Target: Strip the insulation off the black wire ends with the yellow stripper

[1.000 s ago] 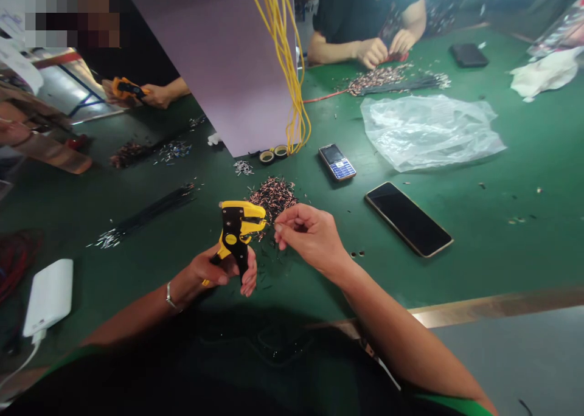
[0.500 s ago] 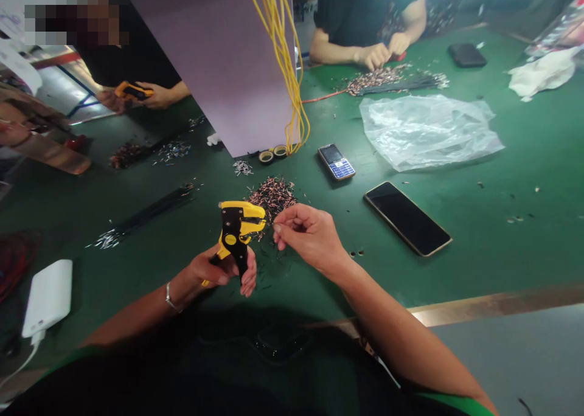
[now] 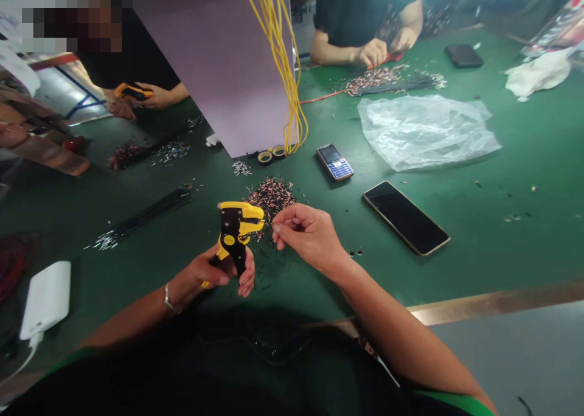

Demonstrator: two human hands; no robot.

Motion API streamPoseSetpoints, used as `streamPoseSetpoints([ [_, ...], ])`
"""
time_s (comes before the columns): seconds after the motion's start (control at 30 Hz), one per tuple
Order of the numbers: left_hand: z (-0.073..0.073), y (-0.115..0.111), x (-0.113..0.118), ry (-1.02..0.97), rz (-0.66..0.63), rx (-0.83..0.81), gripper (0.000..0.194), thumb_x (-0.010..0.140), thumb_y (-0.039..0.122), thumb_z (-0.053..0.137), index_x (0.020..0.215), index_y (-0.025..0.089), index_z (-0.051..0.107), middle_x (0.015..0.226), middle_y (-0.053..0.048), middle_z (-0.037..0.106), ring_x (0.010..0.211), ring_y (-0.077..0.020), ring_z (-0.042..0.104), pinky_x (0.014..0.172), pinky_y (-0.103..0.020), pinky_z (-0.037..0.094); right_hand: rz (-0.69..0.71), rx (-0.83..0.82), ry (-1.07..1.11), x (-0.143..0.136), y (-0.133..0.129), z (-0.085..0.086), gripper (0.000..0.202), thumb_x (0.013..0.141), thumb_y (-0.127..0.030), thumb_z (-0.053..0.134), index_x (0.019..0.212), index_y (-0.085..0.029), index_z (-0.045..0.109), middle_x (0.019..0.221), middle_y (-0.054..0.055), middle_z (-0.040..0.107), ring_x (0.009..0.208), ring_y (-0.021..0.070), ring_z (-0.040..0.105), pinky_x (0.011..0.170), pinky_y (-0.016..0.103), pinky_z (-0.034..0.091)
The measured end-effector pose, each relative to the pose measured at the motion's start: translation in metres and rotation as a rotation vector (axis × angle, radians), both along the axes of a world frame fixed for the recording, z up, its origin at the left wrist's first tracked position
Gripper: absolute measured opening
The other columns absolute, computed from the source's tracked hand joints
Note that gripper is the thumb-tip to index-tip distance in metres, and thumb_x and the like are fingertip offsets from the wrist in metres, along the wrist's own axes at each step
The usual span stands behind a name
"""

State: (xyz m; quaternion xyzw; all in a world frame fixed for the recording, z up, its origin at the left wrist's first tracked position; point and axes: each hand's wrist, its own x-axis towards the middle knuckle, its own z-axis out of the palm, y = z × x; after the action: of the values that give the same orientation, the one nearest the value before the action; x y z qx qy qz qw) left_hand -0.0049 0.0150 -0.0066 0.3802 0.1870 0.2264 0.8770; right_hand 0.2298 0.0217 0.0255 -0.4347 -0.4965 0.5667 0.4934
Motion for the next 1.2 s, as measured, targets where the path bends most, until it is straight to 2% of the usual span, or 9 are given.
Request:
streamPoseSetpoints([
  [1.2, -0.0008, -0.0026, 0.0006, 0.003, 0.02, 0.011, 0.031, 0.066, 0.018, 0.078, 0.094, 0.01, 0.067, 0.071, -0.006, 0.064, 0.063, -0.0195, 0.063, 0.062, -0.036, 0.053, -0.002, -0.001, -0.002, -0.0012, -0.0007, 0.0013, 0.006, 0.071, -0.023, 0.068, 0.073, -0.02, 0.064, 0.057, -0.002, 0.067, 0.047, 0.0107, 0.062, 0.05, 0.027, 0.052],
])
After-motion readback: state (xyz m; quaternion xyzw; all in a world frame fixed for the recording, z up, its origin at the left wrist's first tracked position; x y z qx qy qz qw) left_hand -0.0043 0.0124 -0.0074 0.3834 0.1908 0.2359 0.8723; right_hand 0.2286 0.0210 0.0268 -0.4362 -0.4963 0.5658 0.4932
